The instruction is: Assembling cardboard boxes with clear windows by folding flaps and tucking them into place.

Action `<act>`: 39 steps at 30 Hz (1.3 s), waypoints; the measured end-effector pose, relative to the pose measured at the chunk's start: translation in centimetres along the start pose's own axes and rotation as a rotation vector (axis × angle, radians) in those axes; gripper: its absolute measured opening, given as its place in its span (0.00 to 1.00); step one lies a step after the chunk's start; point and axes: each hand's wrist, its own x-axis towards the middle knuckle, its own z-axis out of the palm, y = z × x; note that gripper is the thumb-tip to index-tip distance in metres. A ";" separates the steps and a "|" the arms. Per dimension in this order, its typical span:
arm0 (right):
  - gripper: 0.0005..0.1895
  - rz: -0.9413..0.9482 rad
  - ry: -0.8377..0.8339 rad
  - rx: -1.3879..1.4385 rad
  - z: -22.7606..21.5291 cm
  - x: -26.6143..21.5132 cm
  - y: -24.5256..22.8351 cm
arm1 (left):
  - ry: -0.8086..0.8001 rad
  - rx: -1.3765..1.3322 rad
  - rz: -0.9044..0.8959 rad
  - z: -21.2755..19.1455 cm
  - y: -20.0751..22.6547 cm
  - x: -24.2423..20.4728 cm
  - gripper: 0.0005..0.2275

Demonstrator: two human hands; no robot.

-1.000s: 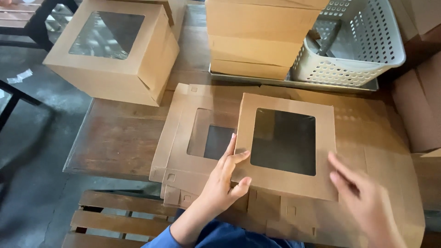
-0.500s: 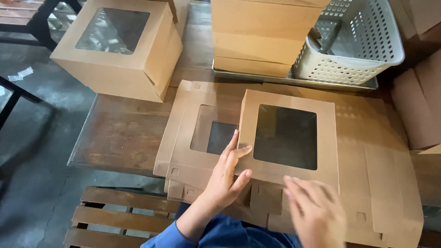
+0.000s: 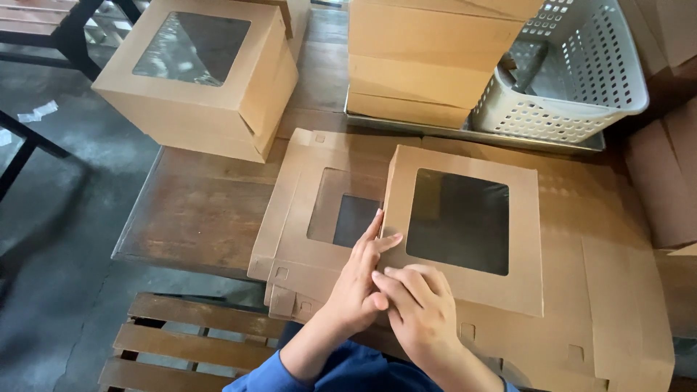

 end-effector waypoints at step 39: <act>0.04 0.367 0.039 -0.521 -10.7 -7.5 4.2 | -0.044 0.054 -0.254 0.3 1.2 0.3 0.21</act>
